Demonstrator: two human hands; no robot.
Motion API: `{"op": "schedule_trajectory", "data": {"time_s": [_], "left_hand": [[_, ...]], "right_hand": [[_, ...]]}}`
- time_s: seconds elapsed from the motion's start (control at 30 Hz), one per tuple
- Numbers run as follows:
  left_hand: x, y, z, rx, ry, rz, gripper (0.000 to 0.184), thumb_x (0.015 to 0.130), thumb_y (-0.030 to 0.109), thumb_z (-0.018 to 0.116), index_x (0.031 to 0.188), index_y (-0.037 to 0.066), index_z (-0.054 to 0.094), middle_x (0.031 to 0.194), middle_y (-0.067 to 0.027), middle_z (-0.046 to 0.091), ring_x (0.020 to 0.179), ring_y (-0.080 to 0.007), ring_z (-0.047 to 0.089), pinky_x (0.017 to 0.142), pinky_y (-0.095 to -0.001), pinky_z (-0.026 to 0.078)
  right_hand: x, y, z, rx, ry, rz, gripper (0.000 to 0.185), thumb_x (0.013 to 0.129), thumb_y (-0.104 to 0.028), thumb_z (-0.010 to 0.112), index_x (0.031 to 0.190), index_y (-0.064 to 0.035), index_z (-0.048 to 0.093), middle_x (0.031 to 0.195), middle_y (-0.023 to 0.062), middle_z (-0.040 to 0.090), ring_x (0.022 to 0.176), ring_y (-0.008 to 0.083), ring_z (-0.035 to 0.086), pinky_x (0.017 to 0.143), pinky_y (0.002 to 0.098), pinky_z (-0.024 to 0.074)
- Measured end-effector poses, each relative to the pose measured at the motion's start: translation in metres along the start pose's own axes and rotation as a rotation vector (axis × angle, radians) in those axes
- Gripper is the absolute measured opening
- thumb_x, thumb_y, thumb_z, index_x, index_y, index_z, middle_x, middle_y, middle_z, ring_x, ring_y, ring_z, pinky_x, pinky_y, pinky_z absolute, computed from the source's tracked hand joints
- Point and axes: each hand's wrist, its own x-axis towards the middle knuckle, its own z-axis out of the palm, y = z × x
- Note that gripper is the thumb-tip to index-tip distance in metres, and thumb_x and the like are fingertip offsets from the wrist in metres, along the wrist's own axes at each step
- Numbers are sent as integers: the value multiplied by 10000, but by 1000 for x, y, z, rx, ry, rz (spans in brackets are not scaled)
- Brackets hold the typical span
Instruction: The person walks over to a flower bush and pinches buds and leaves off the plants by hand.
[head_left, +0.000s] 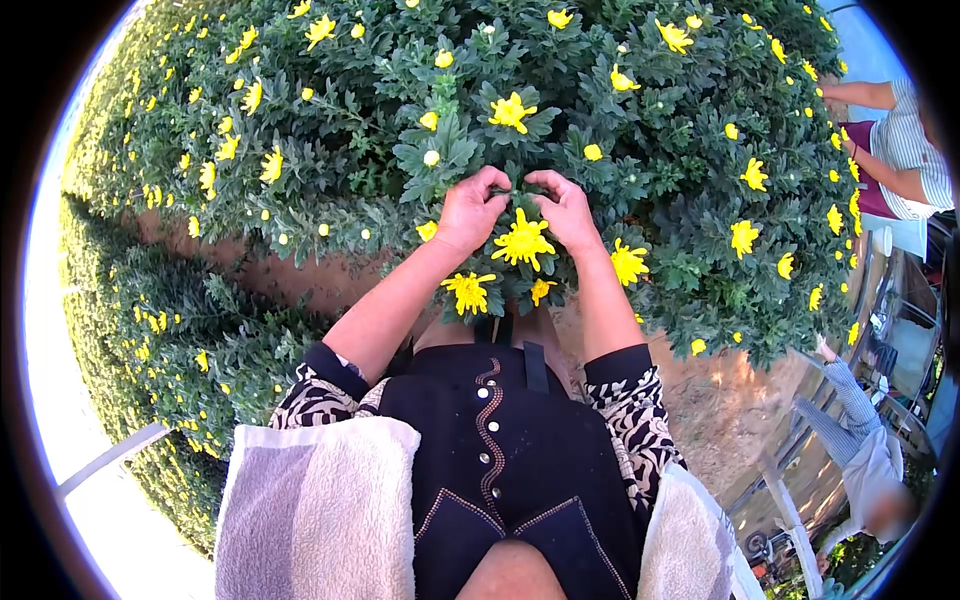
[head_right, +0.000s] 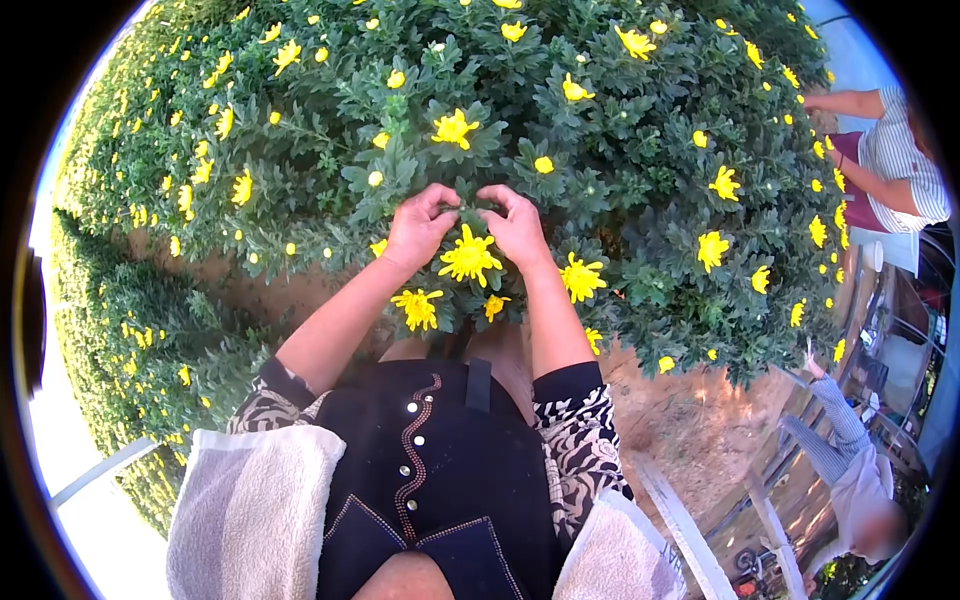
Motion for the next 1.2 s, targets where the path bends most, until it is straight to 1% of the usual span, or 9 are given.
{"op": "schedule_trajectory", "data": {"time_s": [0.03, 0.13, 0.2, 0.4, 0.63, 0.77, 1.0, 1.13, 1.2], "left_hand": [[1, -4, 2, -1, 0, 0, 130, 844, 1, 653, 960, 50, 624, 778, 33, 592, 687, -24, 502, 628, -219, 438], [9, -13, 6, -89, 2, 8, 136, 814, -3, 669, 935, 43, 628, 792, 8, 601, 686, -54, 517, 630, -244, 445], [11, -11, 4, 146, 41, 211, 136, 782, 10, 687, 907, 38, 639, 825, -31, 620, 695, -113, 559, 637, -273, 461], [13, -3, 0, 293, -47, 186, 143, 763, 30, 684, 901, 54, 657, 834, -63, 629, 734, -192, 604, 676, -286, 483], [23, -20, 7, 122, -89, -53, 84, 778, 7, 624, 856, 18, 596, 766, -26, 596, 707, -104, 551, 644, -277, 468], [26, -25, 6, 19, -141, -48, 87, 779, -27, 598, 839, 24, 560, 741, 23, 528, 685, -68, 476, 601, -261, 423], [32, -19, 2, -123, -259, -132, 93, 782, -24, 600, 834, 41, 559, 775, 28, 524, 717, -63, 463, 657, -245, 412], [26, -8, -1, -329, -145, -12, 112, 774, -3, 628, 877, 37, 609, 839, 6, 554, 710, -87, 482, 651, -255, 415], [23, -4, -8, 6, -145, 115, 175, 767, -13, 635, 931, 42, 666, 889, -20, 571, 723, -117, 512, 658, -262, 431]], "right_hand": [[1, -4, -2, -136, -76, -1, 293, 759, -64, 739, 1042, -23, 674, 997, 122, 703, 929, 164, 651, 842, 296, 494], [-3, -5, -1, -345, -13, -87, 258, 728, -68, 760, 976, -35, 698, 874, 139, 708, 792, 234, 669, 764, 319, 509], [-1, -2, 0, -338, 7, -65, 228, 721, -66, 762, 938, -33, 703, 837, 140, 703, 750, 243, 662, 735, 322, 508], [-5, -8, 2, -334, 40, 0, 176, 708, -49, 756, 876, -23, 707, 771, 128, 692, 684, 197, 639, 689, 317, 498], [-2, 7, 8, 101, -34, 103, 245, 726, -16, 750, 957, 10, 675, 877, 55, 688, 824, 99, 599, 793, 267, 482], [-2, -2, 12, -38, 7, 46, 239, 719, 1, 738, 951, 1, 681, 874, 71, 696, 824, 107, 612, 796, 268, 488], [-1, -6, 19, -397, 185, 56, 219, 695, -52, 744, 911, -27, 720, 812, 184, 702, 765, 282, 692, 759, 330, 518], [5, 11, 17, -179, 162, 75, 233, 701, -42, 739, 934, -41, 736, 793, 143, 710, 735, 196, 672, 741, 308, 513], [6, 17, 17, -95, 146, 107, 225, 705, -50, 748, 929, -41, 740, 786, 127, 712, 727, 166, 661, 739, 299, 511]]}}
